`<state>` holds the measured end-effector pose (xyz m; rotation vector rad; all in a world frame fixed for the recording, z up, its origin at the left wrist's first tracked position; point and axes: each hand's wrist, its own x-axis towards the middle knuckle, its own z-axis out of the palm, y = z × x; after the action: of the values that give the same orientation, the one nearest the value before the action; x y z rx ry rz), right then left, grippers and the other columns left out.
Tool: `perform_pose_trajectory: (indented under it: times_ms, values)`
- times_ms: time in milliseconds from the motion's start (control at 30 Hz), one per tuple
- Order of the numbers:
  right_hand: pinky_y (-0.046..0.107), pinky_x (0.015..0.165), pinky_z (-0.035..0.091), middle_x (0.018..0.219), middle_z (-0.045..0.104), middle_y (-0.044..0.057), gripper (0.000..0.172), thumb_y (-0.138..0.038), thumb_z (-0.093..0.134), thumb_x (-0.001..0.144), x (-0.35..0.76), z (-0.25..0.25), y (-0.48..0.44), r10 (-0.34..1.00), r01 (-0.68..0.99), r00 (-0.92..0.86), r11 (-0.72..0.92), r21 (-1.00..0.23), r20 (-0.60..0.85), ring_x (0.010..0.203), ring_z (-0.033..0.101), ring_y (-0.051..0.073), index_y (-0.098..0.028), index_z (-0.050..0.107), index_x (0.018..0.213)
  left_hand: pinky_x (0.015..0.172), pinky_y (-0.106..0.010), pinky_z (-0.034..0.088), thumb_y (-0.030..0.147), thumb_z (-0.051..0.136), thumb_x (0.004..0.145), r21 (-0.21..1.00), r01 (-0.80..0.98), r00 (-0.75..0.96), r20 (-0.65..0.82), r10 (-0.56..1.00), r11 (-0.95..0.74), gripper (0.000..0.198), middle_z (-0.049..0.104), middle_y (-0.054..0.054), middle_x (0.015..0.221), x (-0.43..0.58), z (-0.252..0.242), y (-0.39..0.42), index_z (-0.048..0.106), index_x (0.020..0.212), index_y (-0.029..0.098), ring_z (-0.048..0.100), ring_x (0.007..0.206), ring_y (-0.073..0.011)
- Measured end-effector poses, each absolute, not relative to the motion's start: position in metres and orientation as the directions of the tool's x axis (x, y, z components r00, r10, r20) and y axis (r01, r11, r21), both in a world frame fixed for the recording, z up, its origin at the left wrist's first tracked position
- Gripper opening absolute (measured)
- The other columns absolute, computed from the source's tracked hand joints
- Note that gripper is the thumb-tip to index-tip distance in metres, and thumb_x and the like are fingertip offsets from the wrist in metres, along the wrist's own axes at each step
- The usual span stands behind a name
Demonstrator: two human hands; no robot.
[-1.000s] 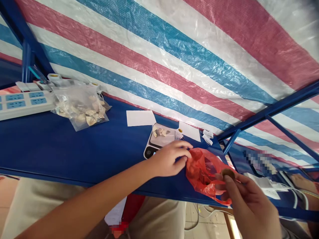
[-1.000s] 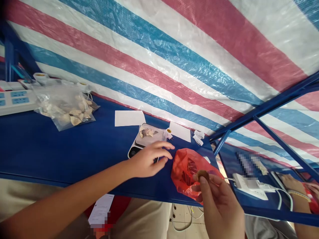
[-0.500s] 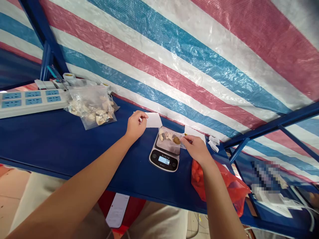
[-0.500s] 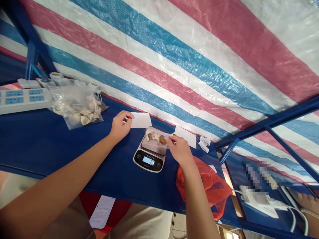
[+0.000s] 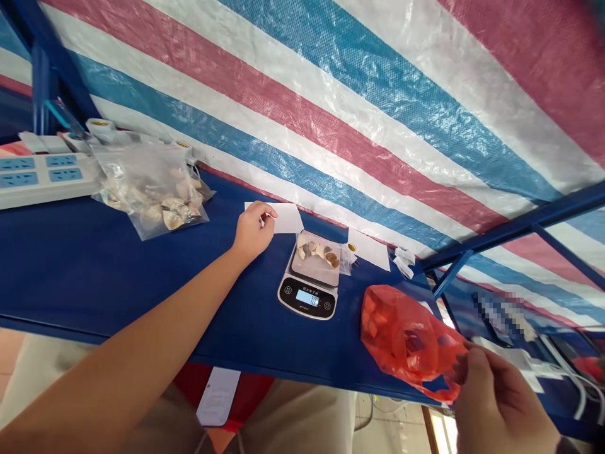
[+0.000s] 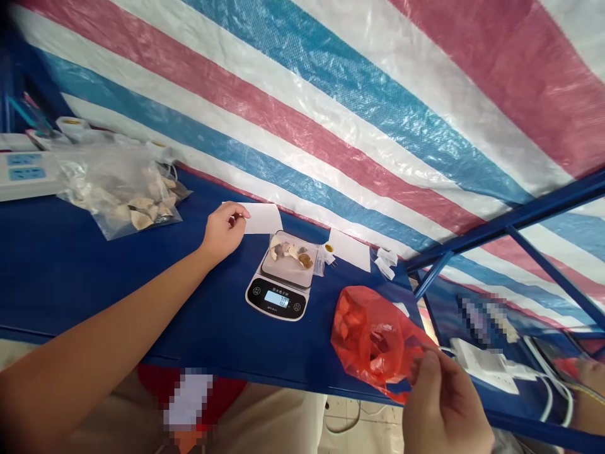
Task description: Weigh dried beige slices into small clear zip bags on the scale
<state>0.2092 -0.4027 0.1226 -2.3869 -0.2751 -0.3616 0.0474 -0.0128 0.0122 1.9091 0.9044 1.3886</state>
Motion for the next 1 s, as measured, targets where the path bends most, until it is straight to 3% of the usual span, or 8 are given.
perform_pose_trajectory:
  times_ms: [100,333,433,500,633,733,833,1000]
  values:
    - [0.052,0.091,0.053,0.104,0.078,0.013,0.041,-0.055,0.054,0.092,0.236,0.119,-0.417,0.106,0.172,0.983,-0.813,-0.557,0.148,0.107,0.070,0.040,-0.024,0.074,0.108,0.068,-0.030,0.045,0.012,0.051,0.081,0.802,0.175,0.218,0.534,0.817,-0.571,0.016,0.069,-0.003,0.094,0.048,0.012,-0.013,0.064,0.082,0.021,0.057,0.075,-0.0146]
    - [0.042,0.095,0.060,0.116,0.078,0.011,0.037,-0.042,0.067,0.081,0.270,0.087,-0.411,0.411,0.070,0.894,-0.521,-0.851,-0.179,0.111,0.074,0.032,-0.021,0.072,0.111,0.067,-0.031,0.046,0.013,0.053,0.079,0.817,0.175,0.229,0.508,0.830,-0.549,0.015,0.070,-0.004,0.095,0.048,0.012,-0.014,0.065,0.081,0.021,0.062,0.082,-0.0167]
    - [0.041,0.095,0.060,0.120,0.076,0.008,0.050,-0.045,0.075,0.080,0.267,0.087,-0.393,0.557,0.022,0.807,-0.360,-0.933,-0.196,0.111,0.074,0.031,-0.025,0.067,0.124,0.066,-0.030,0.047,0.014,0.053,0.079,0.821,0.164,0.226,0.509,0.831,-0.548,0.015,0.071,-0.004,0.094,0.048,0.011,-0.012,0.066,0.080,0.021,0.062,0.081,-0.0166]
    - [0.040,0.098,0.058,0.120,0.076,0.007,0.050,-0.044,0.077,0.080,0.266,0.092,-0.379,0.630,0.092,0.764,-0.323,-0.942,-0.141,0.111,0.073,0.028,-0.025,0.066,0.125,0.066,-0.030,0.047,0.013,0.053,0.079,0.826,0.160,0.227,0.502,0.834,-0.541,0.015,0.071,-0.004,0.094,0.048,0.010,-0.011,0.066,0.080,0.021,0.062,0.082,-0.0170]
    - [0.033,0.081,0.057,0.100,0.076,0.004,0.032,-0.040,0.072,0.078,0.275,0.096,-0.362,0.671,0.367,0.740,-0.460,-0.809,-0.046,0.094,0.072,0.025,-0.021,0.071,0.105,0.067,-0.031,0.048,0.012,0.054,0.078,0.835,0.160,0.208,0.492,0.845,-0.526,0.015,0.072,-0.004,0.093,0.049,0.010,-0.010,0.066,0.079,0.022,0.063,0.084,-0.0179]
    - [0.032,0.068,0.051,0.084,0.075,0.005,0.026,-0.037,0.062,0.076,0.284,0.089,-0.360,0.622,0.542,0.780,-0.614,-0.574,0.070,0.081,0.069,0.026,-0.020,0.073,0.093,0.068,-0.031,0.049,0.013,0.054,0.078,0.841,0.156,0.211,0.484,0.849,-0.518,0.015,0.072,-0.004,0.093,0.049,0.011,-0.010,0.067,0.078,0.021,0.064,0.083,-0.0176]
    - [0.034,0.064,0.047,0.075,0.072,0.008,0.019,-0.033,0.055,0.078,0.287,0.078,-0.357,0.687,0.661,0.722,-0.651,-0.373,0.078,0.072,0.065,0.026,-0.021,0.070,0.077,0.068,-0.030,0.049,0.013,0.053,0.078,0.846,0.152,0.216,0.477,0.852,-0.512,0.015,0.072,-0.004,0.093,0.049,0.012,-0.011,0.066,0.078,0.021,0.063,0.083,-0.0174]
    - [0.044,0.066,0.050,0.077,0.073,0.018,0.030,-0.033,0.047,0.083,0.285,0.053,-0.352,0.699,0.686,0.707,-0.643,-0.341,0.103,0.072,0.067,0.033,-0.018,0.074,0.084,0.069,-0.030,0.050,0.012,0.052,0.079,0.849,0.172,0.232,0.459,0.858,-0.500,0.015,0.072,-0.004,0.093,0.048,0.014,-0.012,0.065,0.078,0.021,0.063,0.084,-0.0171]
